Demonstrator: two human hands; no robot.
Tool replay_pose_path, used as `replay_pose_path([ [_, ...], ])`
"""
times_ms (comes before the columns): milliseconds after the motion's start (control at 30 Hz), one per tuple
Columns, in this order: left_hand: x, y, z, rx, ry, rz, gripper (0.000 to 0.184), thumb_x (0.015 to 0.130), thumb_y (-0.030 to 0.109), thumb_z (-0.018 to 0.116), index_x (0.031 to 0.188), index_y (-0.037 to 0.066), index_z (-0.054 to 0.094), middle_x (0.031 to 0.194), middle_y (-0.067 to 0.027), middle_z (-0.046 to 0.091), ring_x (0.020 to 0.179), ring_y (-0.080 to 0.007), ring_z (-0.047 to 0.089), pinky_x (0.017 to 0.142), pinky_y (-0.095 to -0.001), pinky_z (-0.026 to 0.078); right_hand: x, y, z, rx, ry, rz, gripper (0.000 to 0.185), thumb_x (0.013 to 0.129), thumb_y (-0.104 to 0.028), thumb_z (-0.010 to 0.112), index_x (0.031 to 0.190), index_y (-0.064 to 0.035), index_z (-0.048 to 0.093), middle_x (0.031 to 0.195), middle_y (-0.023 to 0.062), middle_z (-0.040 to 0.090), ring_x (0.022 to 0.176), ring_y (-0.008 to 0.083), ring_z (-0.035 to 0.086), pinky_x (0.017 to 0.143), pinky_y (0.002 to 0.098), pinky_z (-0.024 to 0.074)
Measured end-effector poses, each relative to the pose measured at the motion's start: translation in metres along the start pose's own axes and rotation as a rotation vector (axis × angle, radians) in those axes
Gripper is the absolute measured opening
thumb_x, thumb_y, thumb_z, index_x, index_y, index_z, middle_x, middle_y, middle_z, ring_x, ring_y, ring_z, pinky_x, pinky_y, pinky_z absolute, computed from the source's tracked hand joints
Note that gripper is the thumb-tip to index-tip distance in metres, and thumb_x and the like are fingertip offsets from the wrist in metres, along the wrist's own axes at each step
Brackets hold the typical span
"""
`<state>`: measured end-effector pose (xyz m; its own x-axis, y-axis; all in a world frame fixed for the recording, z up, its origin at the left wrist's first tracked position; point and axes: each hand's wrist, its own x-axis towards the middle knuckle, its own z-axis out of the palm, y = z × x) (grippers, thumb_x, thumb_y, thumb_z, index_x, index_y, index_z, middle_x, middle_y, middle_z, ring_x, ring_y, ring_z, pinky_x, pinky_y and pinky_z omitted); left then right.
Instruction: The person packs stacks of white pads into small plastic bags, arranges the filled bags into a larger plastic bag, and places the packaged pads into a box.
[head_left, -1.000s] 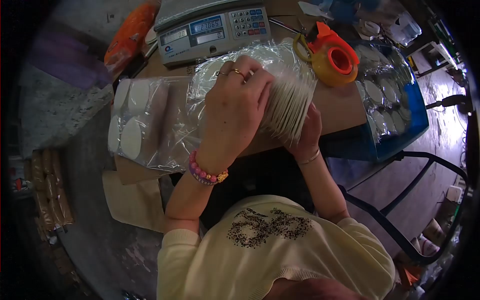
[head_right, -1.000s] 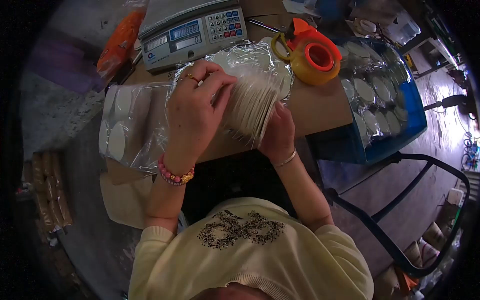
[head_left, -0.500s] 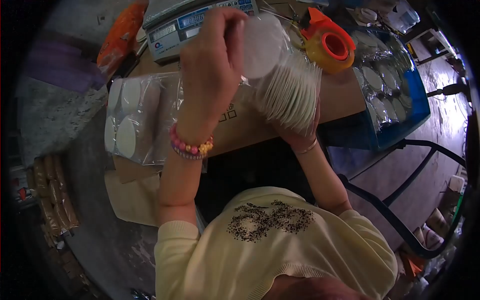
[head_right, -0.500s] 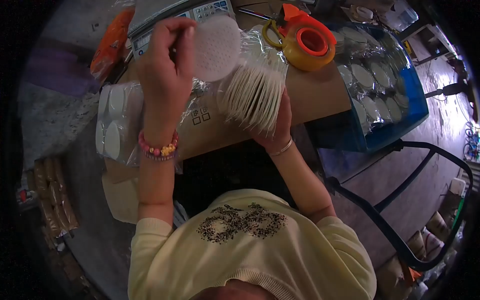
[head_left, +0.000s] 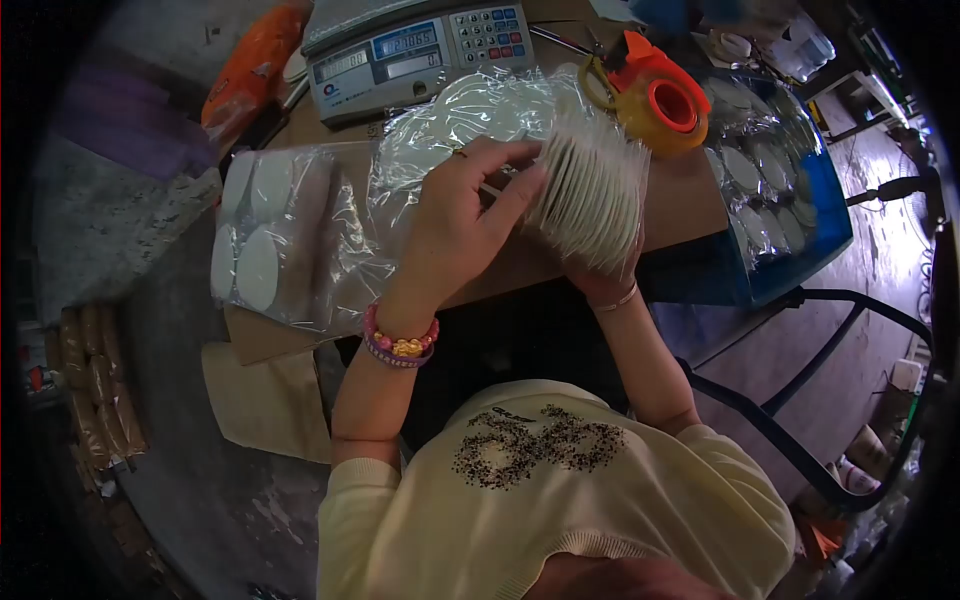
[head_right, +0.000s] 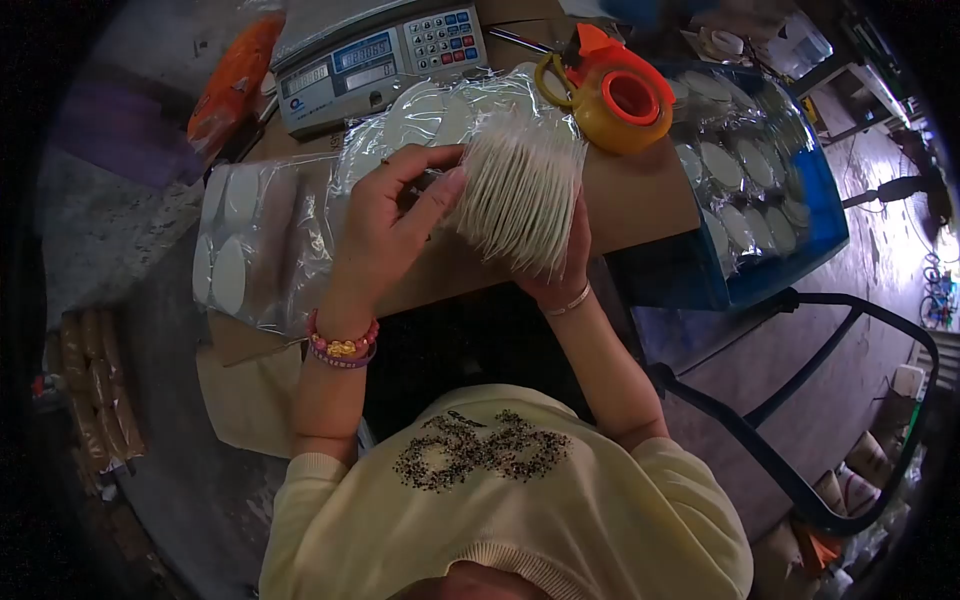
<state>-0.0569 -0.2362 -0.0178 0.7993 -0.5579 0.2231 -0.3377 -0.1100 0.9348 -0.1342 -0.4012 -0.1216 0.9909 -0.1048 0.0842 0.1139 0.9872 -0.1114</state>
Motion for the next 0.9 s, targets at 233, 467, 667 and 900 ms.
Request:
replay_pose_path([
  [233,-0.003,0.004,-0.005,-0.049,-0.085,-0.013,0.031,0.093,0.015,0.066,0.12,0.001,0.066,0.097,-0.0132,0.07,0.081,-0.0193,0.07,0.07,-0.0327,0.055,-0.003,-0.001,-0.002,-0.155,-0.062,-0.044,0.068,0.105,-0.054,0.028,0.154,-0.0066,0.031,0.154,0.0158,0.04,0.139,0.0309,0.044,0.115,0.0488,0.0372],
  [467,0.019,0.0,-0.005,0.315,0.201,0.24,0.027,0.088,0.01,0.066,0.114,0.001,0.061,0.1,-0.0149,0.071,0.083,-0.0255,0.071,0.07,-0.0362,0.055,0.0,-0.002,0.006,0.039,-0.024,0.033,0.061,0.104,-0.052,0.036,0.146,-0.0082,0.045,0.14,0.0128,0.056,0.124,0.0316,0.058,0.102,0.0513,0.05],
  [667,0.022,-0.024,-0.042,0.247,0.274,0.178,0.087,0.084,0.038,0.08,0.145,-0.006,0.037,0.142,-0.028,0.048,0.129,-0.0364,0.051,0.105,-0.0414,0.044,0.004,0.005,0.005,-0.374,0.141,0.047,0.063,0.103,-0.046,0.049,0.15,-0.0065,0.037,0.145,0.0113,0.052,0.133,0.0288,0.051,0.111,0.0452,0.0426],
  [900,-0.067,-0.023,-0.003,0.072,0.005,0.054,0.12,0.076,0.014,0.086,0.16,0.007,0.002,0.156,-0.019,0.032,0.141,-0.0298,0.04,0.112,-0.0411,0.039,0.006,0.021,0.039,-1.213,-0.28,-0.201,0.115,0.07,-0.026,0.091,0.158,-0.0043,0.019,0.157,0.0163,0.034,0.14,0.0273,0.04,0.113,0.0403,0.0379],
])
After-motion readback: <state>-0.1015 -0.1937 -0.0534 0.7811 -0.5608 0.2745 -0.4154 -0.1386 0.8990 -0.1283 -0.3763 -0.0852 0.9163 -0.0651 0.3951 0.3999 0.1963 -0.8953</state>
